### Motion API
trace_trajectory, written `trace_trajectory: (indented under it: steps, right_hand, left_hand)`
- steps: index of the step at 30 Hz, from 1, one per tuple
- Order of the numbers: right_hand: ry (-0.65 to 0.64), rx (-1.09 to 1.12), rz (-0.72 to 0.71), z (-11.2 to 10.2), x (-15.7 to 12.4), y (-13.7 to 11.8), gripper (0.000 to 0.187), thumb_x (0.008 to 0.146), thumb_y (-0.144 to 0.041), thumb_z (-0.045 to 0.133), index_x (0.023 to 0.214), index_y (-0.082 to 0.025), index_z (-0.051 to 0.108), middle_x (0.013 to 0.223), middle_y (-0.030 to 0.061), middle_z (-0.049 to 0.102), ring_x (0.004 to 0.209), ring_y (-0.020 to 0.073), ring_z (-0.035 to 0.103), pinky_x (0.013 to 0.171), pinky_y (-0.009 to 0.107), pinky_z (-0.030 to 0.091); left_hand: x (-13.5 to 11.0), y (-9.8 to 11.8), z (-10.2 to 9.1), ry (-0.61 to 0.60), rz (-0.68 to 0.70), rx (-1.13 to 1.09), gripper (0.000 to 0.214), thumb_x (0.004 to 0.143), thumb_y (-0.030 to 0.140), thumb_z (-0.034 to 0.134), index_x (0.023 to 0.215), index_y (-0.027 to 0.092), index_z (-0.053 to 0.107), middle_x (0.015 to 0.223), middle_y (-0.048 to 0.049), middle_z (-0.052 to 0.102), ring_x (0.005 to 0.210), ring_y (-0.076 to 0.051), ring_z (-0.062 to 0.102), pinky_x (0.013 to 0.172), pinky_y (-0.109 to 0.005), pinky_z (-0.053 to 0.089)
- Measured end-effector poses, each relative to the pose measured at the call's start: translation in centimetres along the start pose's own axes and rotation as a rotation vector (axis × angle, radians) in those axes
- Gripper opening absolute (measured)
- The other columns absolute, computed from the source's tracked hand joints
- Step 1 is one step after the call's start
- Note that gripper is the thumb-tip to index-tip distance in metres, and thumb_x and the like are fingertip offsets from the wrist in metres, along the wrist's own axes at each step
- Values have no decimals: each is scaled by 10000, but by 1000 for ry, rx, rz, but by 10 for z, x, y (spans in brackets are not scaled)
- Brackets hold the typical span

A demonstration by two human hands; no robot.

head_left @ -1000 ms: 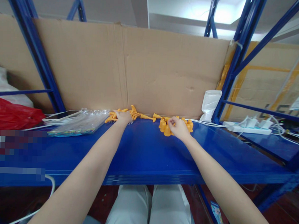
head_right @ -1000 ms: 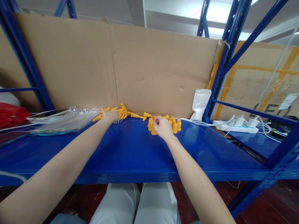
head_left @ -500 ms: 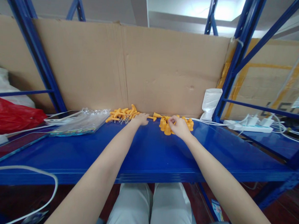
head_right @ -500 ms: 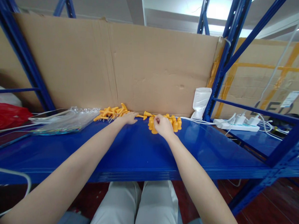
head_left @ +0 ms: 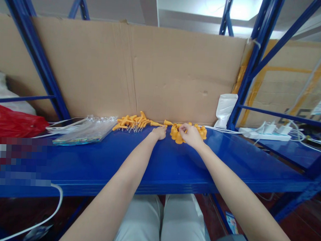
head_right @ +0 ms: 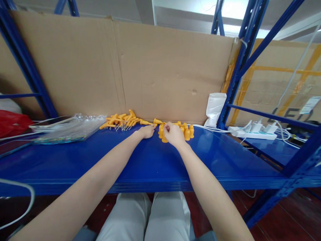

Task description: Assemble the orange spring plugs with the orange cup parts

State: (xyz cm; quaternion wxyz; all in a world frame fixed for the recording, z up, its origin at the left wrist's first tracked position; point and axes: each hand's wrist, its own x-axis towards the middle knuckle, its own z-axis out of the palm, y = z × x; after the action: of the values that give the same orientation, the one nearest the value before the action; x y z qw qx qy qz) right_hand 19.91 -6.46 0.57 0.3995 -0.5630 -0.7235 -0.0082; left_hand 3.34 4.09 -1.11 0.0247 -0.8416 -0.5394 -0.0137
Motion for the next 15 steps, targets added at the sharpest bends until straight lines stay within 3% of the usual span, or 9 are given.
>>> trace_trajectory:
  steps: [5,10,15]
  right_hand:
    - [-3,-9,-2,1,1,1,148,842,-157,509,813,-204,646,853,59,754,810,204,692,747,309,498]
    - [4,0,5,2,1,3,138,839,-170,524,814,-209,654,836,45,751,799,194,695,738,295,500]
    - [-5,2,-4,3,1,4,149,842,-160,517,818,-205,657,857,52,757,805,195,695,745,297,502]
  left_hand:
    - [3,-6,2,8,30,-20,556,994,260,288,1535,172,386,1651,-82,271,1519,-200,281,1213,-344,274]
    - [6,-12,2,32,38,-21,526,1002,289,292,1496,186,440,1593,-72,410,1484,-195,359,1198,-324,295]
    - [-1,-8,1,79,39,-13,530,1003,343,313,1490,180,448,1591,-125,405,1471,-249,382,1183,-407,327]
